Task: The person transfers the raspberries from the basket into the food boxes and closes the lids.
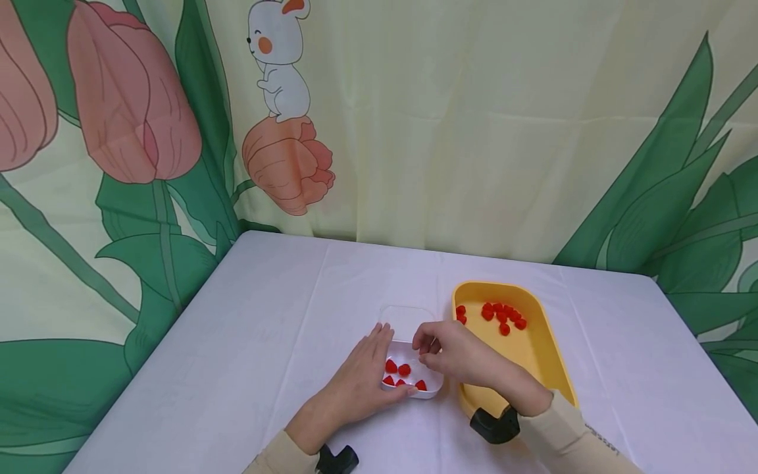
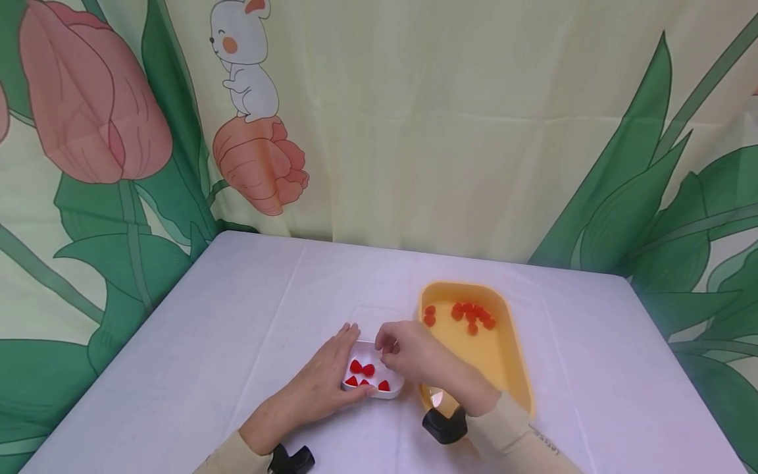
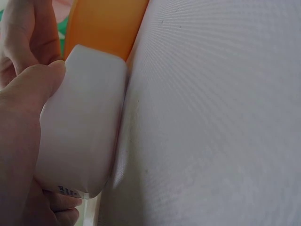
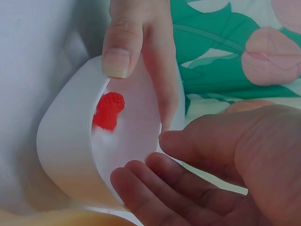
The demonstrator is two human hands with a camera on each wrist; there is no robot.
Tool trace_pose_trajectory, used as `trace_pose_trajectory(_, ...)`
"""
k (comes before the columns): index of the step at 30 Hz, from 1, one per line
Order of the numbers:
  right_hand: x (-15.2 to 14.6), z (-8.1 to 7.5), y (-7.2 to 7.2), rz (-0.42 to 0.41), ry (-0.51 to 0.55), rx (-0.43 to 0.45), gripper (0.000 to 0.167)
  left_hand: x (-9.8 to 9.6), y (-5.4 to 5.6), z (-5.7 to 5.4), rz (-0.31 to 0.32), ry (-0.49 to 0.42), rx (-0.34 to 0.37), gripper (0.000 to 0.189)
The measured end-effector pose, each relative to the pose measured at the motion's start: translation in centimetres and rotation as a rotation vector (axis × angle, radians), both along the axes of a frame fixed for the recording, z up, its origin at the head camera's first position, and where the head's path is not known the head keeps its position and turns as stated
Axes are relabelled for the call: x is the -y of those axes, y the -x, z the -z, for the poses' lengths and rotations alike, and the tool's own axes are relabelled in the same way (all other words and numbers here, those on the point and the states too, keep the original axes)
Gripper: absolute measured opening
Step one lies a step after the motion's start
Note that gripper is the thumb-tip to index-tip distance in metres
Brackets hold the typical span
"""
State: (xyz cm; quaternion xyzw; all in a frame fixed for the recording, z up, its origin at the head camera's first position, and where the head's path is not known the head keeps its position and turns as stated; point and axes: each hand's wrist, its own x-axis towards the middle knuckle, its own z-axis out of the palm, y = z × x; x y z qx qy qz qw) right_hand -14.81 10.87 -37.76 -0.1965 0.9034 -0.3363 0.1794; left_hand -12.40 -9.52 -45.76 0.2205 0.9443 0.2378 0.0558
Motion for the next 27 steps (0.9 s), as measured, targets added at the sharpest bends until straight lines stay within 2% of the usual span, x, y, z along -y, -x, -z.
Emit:
trace_pose_trajectory(6,-0.3,-0.3,0.0,-0.005,0.010,0.010,0.013,0.0,0.0,0.0,-0.008,-0.003,0.011,0.104)
trace_pose_trajectory(12,-1.0,-0.9,0.1,0.011,0.041,-0.039,0.011,0.0,-0.1,0.0,-0.012,0.030,-0.009,0.105)
trace_pose_trajectory(23,-4.2,-1.6,0.8,0.147,0.090,-0.147,0.013,0.1,-0.3,-0.7,-0.018,0.073,-0.051,0.102)
trace_pose_trajectory(27,-5.9,-1.7,1.1,0.189,0.149,-0.138,0.016,0.0,-0.4,-0.9,-0.032,0.082,-0.072,0.104)
